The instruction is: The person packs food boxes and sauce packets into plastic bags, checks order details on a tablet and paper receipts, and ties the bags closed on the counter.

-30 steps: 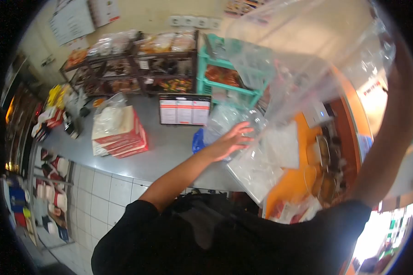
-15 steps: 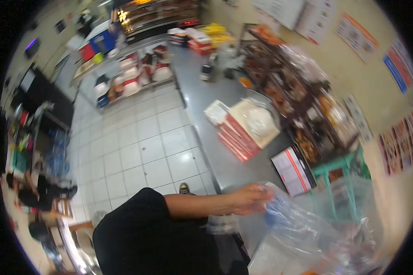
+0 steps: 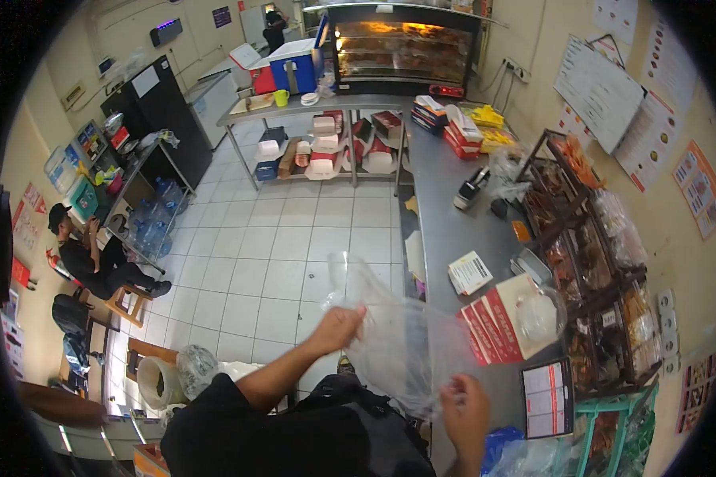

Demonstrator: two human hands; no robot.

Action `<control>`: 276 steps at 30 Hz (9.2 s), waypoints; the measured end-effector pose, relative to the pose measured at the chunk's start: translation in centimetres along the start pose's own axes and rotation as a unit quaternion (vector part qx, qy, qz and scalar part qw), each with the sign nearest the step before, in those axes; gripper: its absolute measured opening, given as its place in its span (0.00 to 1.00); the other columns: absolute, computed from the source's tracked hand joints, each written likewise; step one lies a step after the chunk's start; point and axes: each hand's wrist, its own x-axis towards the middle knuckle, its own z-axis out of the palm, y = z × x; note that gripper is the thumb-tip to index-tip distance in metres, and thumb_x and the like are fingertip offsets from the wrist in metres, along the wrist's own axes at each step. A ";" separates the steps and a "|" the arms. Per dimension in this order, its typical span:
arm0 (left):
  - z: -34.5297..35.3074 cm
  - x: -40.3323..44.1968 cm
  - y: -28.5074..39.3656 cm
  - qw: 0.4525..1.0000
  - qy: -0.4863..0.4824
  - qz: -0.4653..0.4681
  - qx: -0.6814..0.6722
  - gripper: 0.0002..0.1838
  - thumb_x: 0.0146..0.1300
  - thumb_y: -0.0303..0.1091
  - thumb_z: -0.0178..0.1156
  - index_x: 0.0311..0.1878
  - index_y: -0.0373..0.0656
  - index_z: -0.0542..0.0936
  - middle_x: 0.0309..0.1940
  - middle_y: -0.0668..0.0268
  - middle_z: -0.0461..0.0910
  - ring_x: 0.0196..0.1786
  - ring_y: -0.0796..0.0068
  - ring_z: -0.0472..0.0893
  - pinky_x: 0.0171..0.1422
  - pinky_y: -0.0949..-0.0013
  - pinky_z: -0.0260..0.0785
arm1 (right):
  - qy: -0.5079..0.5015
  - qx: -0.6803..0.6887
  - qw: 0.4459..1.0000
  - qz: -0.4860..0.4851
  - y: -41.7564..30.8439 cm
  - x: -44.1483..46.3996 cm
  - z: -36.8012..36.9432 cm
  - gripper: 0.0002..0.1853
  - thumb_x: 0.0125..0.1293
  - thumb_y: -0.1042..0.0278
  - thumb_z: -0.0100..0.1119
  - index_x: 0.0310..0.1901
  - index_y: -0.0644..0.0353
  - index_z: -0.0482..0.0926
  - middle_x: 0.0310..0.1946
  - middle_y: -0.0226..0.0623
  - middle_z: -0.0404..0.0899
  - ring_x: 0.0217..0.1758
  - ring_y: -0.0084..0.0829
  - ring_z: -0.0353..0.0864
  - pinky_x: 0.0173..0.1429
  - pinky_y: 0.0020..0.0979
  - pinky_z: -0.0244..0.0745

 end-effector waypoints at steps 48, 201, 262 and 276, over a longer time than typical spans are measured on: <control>-20.9 2.9 -15.0 0.824 0.485 -0.095 -0.278 0.29 0.75 0.50 0.40 0.27 0.35 0.76 0.20 0.52 0.77 0.25 0.55 0.78 0.33 0.51 0.69 | -0.297 0.372 0.815 0.330 2.5 14.9 34.0 0.11 0.75 0.62 0.45 0.30 0.47 0.66 0.19 0.20 0.60 0.16 0.17 0.58 0.17 0.23 0.54; -16.2 6.3 -16.8 0.981 0.092 -0.089 -0.148 0.13 0.71 0.40 0.55 0.48 0.39 0.75 0.46 0.61 0.81 0.16 0.83 0.67 0.17 0.81 0.50 | 0.078 0.069 0.985 0.135 17.7 1.8 26.3 0.17 0.57 0.57 0.69 0.43 0.55 0.77 0.32 0.38 0.81 0.34 0.45 0.81 0.42 0.39 0.75; 32.7 -7.3 -10.6 0.901 -0.360 -0.238 -0.051 0.13 0.70 0.36 0.58 0.49 0.36 0.78 0.42 0.64 0.81 0.41 0.77 0.80 0.47 0.72 0.72 | 0.265 -0.182 0.947 -0.010 15.0 -21.4 -8.0 0.14 0.49 0.66 0.71 0.39 0.54 0.83 0.47 0.37 0.80 0.50 0.41 0.78 0.55 0.42 0.71; 30.9 -7.6 -10.0 0.932 -0.263 -0.153 -0.198 0.08 0.68 0.28 0.59 0.48 0.39 0.78 0.41 0.66 0.82 0.43 0.78 0.80 0.50 0.72 0.73 | 0.472 -0.270 0.766 0.343 31.5 -28.2 -13.0 0.13 0.62 0.62 0.65 0.39 0.64 0.81 0.36 0.40 0.83 0.41 0.39 0.82 0.46 0.35 0.76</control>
